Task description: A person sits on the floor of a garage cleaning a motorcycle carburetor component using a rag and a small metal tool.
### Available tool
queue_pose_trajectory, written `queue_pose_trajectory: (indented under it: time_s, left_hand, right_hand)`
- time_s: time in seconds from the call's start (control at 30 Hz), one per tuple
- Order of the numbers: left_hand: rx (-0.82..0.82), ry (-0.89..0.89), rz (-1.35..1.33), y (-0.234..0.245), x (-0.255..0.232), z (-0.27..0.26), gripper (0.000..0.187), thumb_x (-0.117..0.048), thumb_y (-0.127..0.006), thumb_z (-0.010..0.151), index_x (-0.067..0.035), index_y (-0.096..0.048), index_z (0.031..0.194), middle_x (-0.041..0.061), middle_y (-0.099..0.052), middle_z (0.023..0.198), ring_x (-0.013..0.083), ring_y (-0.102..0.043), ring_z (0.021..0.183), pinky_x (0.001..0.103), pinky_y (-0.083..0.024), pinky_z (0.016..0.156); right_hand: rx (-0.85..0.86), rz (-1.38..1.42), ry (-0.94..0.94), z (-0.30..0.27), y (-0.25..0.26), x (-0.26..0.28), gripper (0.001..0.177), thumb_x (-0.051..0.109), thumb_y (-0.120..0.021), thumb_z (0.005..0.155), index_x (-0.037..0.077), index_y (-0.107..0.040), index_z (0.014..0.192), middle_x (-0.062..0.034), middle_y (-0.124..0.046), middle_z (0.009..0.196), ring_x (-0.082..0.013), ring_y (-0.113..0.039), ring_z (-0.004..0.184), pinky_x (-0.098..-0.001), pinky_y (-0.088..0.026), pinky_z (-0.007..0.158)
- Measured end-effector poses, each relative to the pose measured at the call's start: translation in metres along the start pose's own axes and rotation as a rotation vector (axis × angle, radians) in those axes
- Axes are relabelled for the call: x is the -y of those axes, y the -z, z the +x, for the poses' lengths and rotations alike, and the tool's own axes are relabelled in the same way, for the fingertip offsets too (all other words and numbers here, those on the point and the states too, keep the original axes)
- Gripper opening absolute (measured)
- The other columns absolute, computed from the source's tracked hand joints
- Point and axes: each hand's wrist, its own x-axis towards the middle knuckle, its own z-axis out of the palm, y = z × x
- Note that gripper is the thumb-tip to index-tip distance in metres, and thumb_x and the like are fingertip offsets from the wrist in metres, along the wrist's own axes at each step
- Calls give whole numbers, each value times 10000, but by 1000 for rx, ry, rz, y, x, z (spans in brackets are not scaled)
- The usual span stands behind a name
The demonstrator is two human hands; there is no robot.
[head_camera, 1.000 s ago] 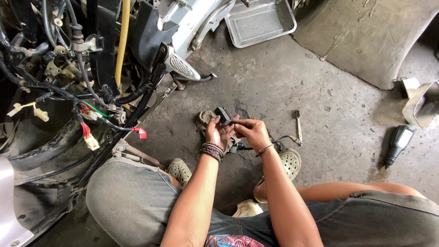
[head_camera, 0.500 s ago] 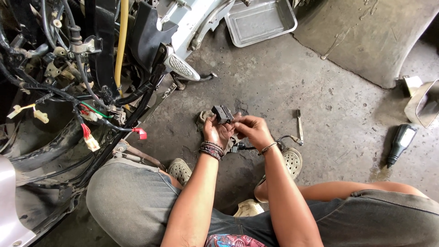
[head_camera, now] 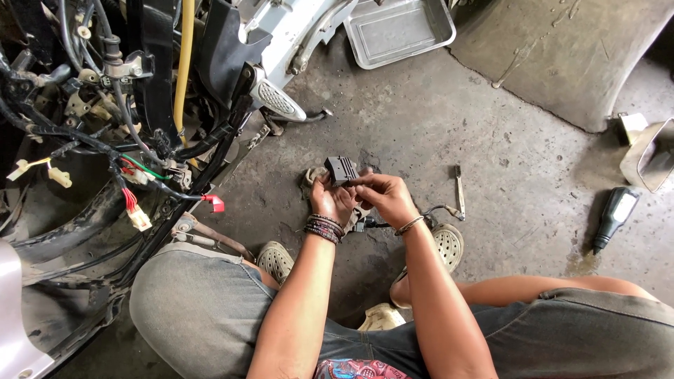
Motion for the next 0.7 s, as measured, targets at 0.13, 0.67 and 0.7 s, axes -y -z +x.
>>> queue_pose_trajectory:
  time_s: [0.13, 0.67, 0.7]
  left_hand:
    - [111, 63, -7, -25, -2, -38, 347, -381, -662, 807, -110, -754, 1003, 345, -689, 1159, 464, -716, 1018, 598, -499, 1020]
    - [246, 282, 138, -35, 7, -63, 482, -366, -583, 759, -16, -758, 1040, 277, -743, 1048, 502, -725, 933, 610, -588, 859]
    - [246, 308, 156, -35, 7, -61, 489, -372, -581, 766, -16, -758, 1051, 275, -742, 1062, 507, -722, 939, 608, -590, 857]
  right_hand:
    - [-80, 158, 29, 7, 9, 0, 239, 67, -766, 904, 8, -662, 1111, -175, -732, 783, -208, -721, 653, -307, -627, 544]
    - [-154, -128, 109, 12, 37, -4, 178, -35, -735, 851, 43, -761, 1010, -112, -746, 871, -137, -684, 770, -255, -575, 643]
    - [-146, -136, 114, 13, 39, -5, 168, -26, -755, 841, 54, -767, 988, -89, -742, 889, -119, -679, 794, -243, -569, 653]
